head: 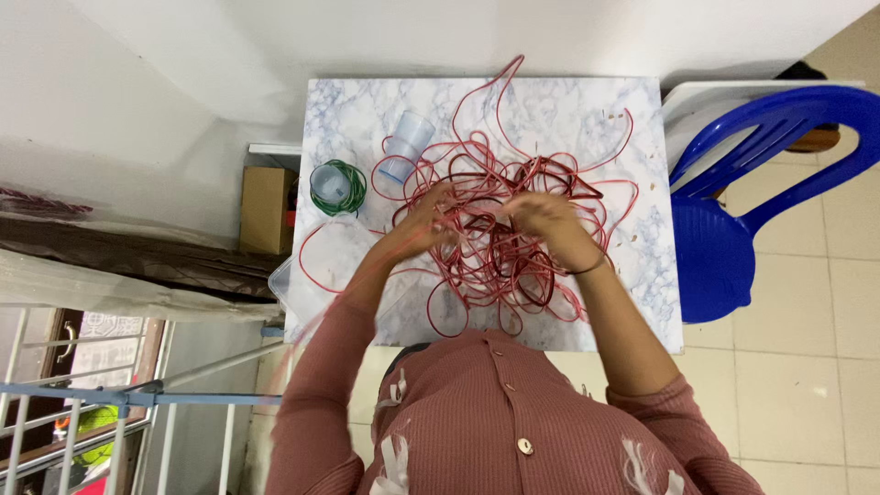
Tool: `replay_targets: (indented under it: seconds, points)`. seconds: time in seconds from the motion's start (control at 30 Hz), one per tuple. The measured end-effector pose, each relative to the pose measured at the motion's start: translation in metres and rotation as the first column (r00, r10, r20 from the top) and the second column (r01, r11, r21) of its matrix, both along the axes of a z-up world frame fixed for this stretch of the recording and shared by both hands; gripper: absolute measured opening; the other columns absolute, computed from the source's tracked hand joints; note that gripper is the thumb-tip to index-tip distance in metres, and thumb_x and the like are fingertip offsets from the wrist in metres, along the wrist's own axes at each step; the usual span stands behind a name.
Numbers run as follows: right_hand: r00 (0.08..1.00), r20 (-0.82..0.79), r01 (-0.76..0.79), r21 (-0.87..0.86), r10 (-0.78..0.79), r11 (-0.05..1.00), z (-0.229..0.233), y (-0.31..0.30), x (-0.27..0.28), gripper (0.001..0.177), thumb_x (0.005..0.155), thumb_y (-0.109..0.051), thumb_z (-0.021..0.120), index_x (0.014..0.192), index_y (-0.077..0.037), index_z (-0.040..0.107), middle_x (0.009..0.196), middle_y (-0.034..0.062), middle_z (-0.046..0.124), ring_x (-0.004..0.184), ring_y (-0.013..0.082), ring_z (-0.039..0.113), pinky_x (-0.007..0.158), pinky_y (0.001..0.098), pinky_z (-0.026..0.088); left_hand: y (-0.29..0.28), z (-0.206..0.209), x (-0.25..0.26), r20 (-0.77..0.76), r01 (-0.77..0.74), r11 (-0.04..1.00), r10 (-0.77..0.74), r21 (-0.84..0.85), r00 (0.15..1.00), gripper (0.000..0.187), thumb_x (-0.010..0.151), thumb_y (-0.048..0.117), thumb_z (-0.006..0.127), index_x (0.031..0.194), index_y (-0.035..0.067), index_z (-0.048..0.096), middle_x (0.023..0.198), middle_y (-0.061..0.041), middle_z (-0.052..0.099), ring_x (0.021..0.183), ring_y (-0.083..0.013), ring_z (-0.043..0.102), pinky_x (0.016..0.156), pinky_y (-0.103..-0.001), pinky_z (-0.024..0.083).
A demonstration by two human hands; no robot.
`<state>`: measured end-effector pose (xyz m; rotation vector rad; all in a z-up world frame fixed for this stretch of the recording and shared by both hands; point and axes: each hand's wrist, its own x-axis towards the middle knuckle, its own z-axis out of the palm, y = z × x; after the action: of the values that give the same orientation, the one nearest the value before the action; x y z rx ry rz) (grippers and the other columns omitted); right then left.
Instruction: The person untangles a large pile of red and brown cables on a marble-patterned table. They use a clear plastic cup to wind and coil the red cable, then tie it with a rubber band. The person also handles a green cable and places the coiled red cable into a clear plastic container.
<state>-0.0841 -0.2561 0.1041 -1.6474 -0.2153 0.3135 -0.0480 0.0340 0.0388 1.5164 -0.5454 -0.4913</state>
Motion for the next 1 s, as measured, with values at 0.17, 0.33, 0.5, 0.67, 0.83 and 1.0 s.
replay_targets:
  seconds: [0.17, 0.33, 0.5, 0.67, 0.83, 1.0]
  points:
    - [0.962, -0.122, 0.236, -0.077, -0.244, 0.969, -0.008, -0.067, -0.007, 0.02, 0.106, -0.024, 0.066, 0.106, -0.007, 0.077, 0.072, -0.0064, 0.045, 0.064, 0.0071, 0.035, 0.057, 0.0238, 0.031, 0.044, 0.081, -0.049, -0.259, -0.179, 0.691, -0.012, -0.7, 0.966, 0.082, 0.089, 0.025, 0.081, 0.156, 0.024, 0.035, 0.158, -0.013, 0.045, 0.139, -0.0313, 0.051, 0.106, -0.047, 0.051]
    - [0.983, -0.184, -0.052, -0.287, -0.001, 0.957, -0.047, -0.072, -0.029, 0.019, 0.098, -0.023, 0.069, 0.101, -0.007, 0.077, 0.075, -0.0053, 0.06, 0.068, 0.0082, 0.049, 0.064, 0.0256, 0.045, 0.069, 0.029, -0.023, -0.661, -0.706, 0.294, 0.249, -0.644, 0.708, 0.018, 0.103, 0.025, 0.07, 0.114, 0.013, 0.063, 0.104, -0.001, 0.065, 0.102, -0.017, 0.063, 0.094, -0.038, 0.054]
    - [0.999, -0.012, -0.033, -0.738, 0.037, 0.674, -0.08, -0.076, -0.041, 0.021, 0.102, -0.027, 0.067, 0.102, -0.006, 0.072, 0.084, 0.0091, 0.068, 0.077, 0.0283, 0.065, 0.075, 0.0417, 0.052, 0.043, -0.037, 0.001, -0.866, -0.9, -0.062, 0.306, -0.432, 0.395, 0.029, 0.11, 0.031, 0.068, 0.094, 0.012, 0.053, 0.075, 0.003, 0.05, 0.057, -0.0091, 0.039, 0.052, -0.027, 0.034]
    - [0.858, 0.512, 0.39, -0.691, 0.032, 0.609, -0.056, -0.046, -0.068, 0.041, 0.082, -0.03, 0.068, 0.117, -0.009, 0.069, 0.118, 0.0163, 0.066, 0.111, 0.0372, 0.062, 0.094, 0.0452, 0.052, -0.022, -0.011, -0.017, -0.813, -0.914, 0.145, 0.419, -0.379, 0.404, 0.018, 0.103, 0.035, 0.059, 0.112, 0.019, 0.058, 0.075, 0.005, 0.052, 0.055, -0.0077, 0.04, 0.05, -0.027, 0.034]
    - [0.943, 0.331, 0.173, -0.406, -0.031, 0.897, -0.023, 0.023, -0.063, 0.055, 0.092, -0.034, 0.071, 0.132, 0.002, 0.057, 0.133, 0.0239, 0.056, 0.123, 0.0414, 0.054, 0.1, 0.0491, 0.044, -0.074, 0.027, -0.034, -0.699, -0.56, 0.767, 0.213, -0.314, 0.683, 0.054, 0.108, 0.052, 0.04, 0.138, 0.012, 0.06, 0.102, -0.002, 0.066, 0.09, -0.0157, 0.058, 0.081, -0.037, 0.052]
    - [0.897, 0.4, 0.013, -0.446, 0.186, 0.895, -0.05, 0.048, -0.04, 0.034, 0.104, -0.031, 0.06, 0.125, -0.005, 0.059, 0.11, 0.0158, 0.064, 0.103, 0.0288, 0.062, 0.09, 0.045, 0.052, -0.075, 0.041, -0.018, -0.479, -0.253, 0.921, 0.086, -0.297, 0.873, 0.066, 0.108, 0.057, 0.03, 0.149, 0.012, 0.055, 0.159, -0.005, 0.048, 0.154, -0.0195, 0.031, 0.127, -0.043, 0.019]
